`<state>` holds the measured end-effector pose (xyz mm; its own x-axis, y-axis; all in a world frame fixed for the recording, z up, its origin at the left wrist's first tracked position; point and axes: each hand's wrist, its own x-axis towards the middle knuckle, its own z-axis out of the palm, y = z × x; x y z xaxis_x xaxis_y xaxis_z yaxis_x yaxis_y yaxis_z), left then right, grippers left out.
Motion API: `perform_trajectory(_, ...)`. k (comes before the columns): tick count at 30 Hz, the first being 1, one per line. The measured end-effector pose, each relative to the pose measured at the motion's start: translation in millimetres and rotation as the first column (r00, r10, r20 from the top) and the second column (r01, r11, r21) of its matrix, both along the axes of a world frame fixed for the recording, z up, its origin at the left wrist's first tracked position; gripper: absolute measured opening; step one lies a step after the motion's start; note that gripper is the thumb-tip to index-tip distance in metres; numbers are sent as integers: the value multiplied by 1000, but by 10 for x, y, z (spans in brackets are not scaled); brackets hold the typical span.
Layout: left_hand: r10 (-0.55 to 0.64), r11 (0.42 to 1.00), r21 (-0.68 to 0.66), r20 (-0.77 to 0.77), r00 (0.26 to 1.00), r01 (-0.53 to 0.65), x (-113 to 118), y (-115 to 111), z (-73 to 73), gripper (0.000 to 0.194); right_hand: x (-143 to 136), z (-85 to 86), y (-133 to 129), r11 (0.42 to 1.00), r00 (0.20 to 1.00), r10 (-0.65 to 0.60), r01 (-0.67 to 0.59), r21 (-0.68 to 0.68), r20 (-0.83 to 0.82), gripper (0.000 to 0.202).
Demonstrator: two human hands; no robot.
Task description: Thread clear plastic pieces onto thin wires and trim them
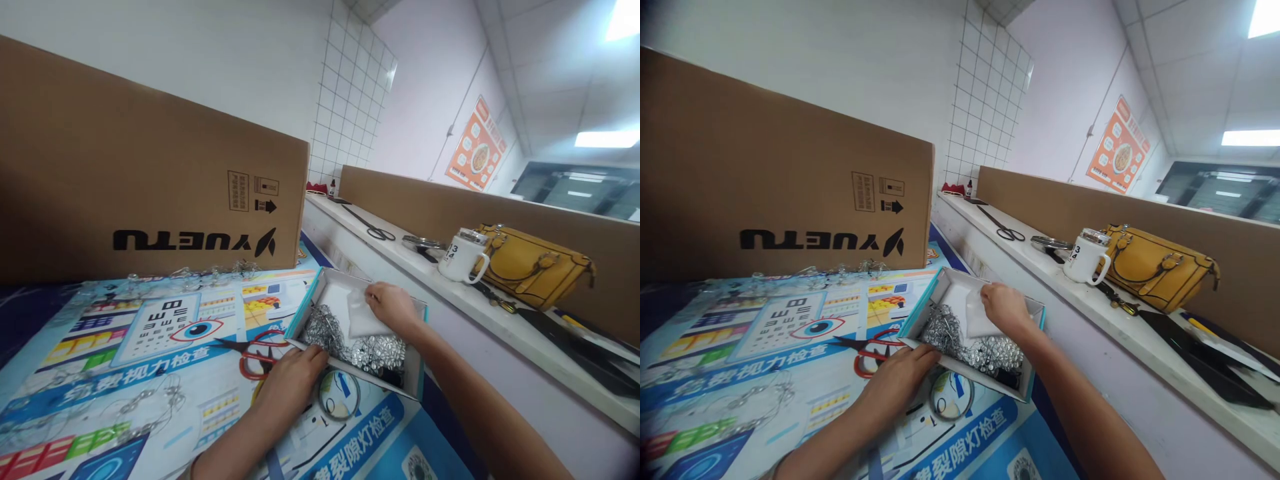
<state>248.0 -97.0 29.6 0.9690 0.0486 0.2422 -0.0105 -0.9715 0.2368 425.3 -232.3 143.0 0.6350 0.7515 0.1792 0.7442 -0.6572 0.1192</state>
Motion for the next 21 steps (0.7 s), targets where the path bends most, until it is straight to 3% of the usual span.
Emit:
perform_trajectory(3,-15,1000,1,23,1000,15,7,10,-8,32,-1,10,149,994,997,-10,2,106,82,32)
perform_trajectory(6,-9,1000,-2,24,1000,9,12,5,-5,31,-6,-139,311,985,993,34,-52,166,113,33)
perform_trajectory(10,-7,1000,-1,22,1000,7,19,-5,-3,30,56,-431,498,988,991,137,-136,71,2,22)
perform_trajectory(12,-11,1000,-4,33,999,11,22,-6,-4,30,144,-488,526,982,980,187,-186,20,-72,26)
perform_trajectory(15,-2,1000,-3,47,999,2,28,-4,-5,30,328,-407,431,970,963,232,-239,-41,-139,34)
perform_trajectory(18,-5,1000,-6,57,998,5,35,0,-9,30,494,-279,216,964,967,214,-232,-127,-140,23)
perform_trajectory(21,-6,1000,-11,65,998,7,36,1,-11,32,572,-285,-1,955,985,147,-165,-245,-89,16)
